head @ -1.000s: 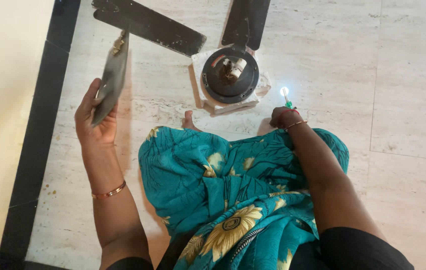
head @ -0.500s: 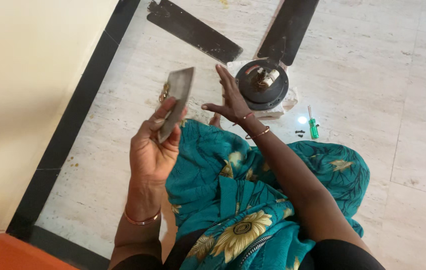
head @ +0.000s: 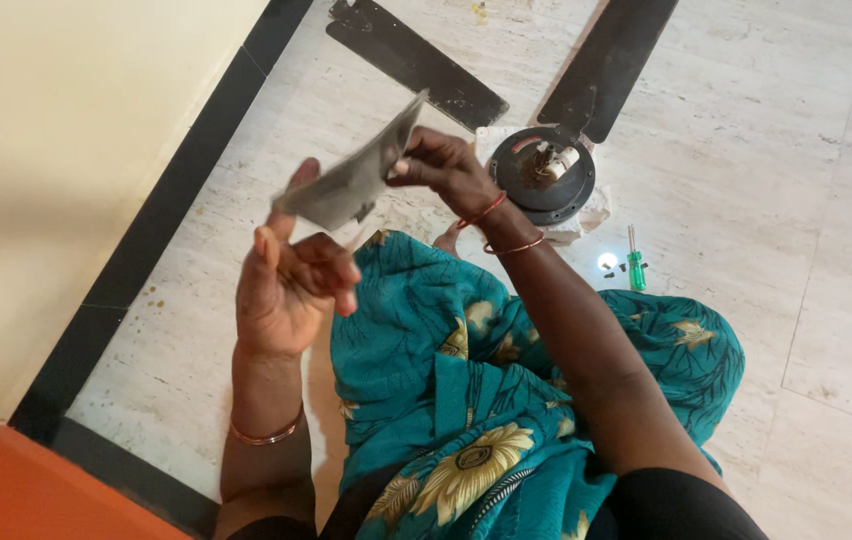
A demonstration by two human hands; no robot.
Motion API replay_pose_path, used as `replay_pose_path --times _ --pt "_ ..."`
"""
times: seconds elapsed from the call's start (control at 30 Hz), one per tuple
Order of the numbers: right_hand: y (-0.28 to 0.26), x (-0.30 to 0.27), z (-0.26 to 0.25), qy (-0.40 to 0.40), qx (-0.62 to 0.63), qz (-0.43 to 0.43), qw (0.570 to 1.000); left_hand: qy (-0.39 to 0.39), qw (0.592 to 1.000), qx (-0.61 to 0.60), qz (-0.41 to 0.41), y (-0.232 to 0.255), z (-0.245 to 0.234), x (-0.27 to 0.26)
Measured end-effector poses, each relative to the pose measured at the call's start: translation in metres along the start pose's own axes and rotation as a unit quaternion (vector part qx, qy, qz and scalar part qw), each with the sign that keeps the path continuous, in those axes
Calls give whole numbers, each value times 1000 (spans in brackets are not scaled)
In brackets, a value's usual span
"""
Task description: The person sits on the floor and attaches two fan blades to the motor housing using a screwdriver. They align each blade, insert screws, and tighten them to secure the blades to the central hub.
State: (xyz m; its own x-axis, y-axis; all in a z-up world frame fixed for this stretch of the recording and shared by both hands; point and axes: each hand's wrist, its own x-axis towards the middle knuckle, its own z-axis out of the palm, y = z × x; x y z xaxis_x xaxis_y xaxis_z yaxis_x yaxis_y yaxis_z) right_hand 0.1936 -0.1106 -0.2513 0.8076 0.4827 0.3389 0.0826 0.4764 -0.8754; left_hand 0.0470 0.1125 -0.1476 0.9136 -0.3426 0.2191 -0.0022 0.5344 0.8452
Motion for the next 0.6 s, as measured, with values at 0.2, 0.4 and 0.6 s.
replay_pose_path --times 0.2,0.4,0.6 --pt "-85 16 7 30 -136 -32 990 171 633 754 -37 -19 -51 35" --pt "-103 41 35 7 -377 0 926 144 937 310 71 -152 -109 95" --pt "-85 -30 -109 156 -476 -56 864 345 935 16 83 -240 -141 111"
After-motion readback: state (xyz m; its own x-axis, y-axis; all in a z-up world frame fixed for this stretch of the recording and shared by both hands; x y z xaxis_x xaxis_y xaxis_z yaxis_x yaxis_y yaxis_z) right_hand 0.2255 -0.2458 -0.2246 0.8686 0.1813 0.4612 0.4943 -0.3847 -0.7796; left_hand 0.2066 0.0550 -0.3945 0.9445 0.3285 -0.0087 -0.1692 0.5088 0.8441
